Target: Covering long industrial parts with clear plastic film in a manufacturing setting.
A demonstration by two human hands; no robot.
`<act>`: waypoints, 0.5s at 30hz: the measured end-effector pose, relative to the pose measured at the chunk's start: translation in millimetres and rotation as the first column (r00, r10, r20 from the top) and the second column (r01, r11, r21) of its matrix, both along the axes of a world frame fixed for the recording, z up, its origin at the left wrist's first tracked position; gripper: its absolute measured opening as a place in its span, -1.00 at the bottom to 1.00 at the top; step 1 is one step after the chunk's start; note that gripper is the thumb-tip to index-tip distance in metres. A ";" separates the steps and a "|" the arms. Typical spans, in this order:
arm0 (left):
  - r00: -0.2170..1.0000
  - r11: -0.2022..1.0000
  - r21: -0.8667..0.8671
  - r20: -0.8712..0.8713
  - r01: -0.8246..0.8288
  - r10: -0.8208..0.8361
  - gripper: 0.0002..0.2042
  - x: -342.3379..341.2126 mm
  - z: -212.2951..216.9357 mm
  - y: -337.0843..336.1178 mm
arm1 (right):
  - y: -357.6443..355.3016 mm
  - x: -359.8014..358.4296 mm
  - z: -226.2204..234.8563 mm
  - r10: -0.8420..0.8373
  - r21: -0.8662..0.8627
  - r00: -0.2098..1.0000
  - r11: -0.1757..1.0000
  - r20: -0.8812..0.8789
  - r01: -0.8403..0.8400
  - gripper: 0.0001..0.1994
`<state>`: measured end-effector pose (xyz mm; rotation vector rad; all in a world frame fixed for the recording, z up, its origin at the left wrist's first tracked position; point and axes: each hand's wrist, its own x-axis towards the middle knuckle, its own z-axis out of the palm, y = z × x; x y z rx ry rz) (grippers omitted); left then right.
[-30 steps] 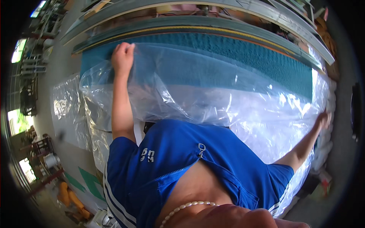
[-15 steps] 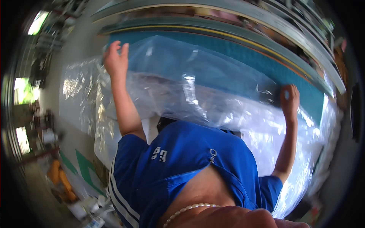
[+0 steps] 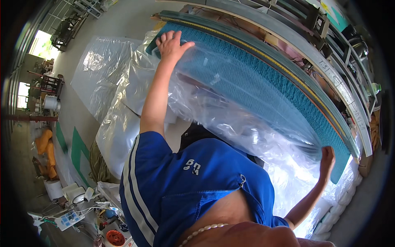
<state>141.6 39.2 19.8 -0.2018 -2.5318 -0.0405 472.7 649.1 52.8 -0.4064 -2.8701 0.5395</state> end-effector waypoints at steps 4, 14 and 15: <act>0.939 0.943 0.094 0.097 0.320 -0.329 -0.55 46.0 5.0 45.9 | 90.1 53.5 -0.5 -0.278 0.269 0.956 0.931 0.090 0.246 -0.85; 0.825 0.867 0.307 0.299 0.392 -0.479 -0.72 46.7 11.6 95.1 | 113.9 46.9 -52.8 -0.393 0.574 0.917 0.736 -0.069 0.359 -0.82; 0.801 0.868 0.331 0.359 0.370 -0.478 -0.74 41.5 12.7 98.0 | 115.0 48.1 -53.4 -0.386 0.571 0.920 0.740 -0.072 0.355 -0.82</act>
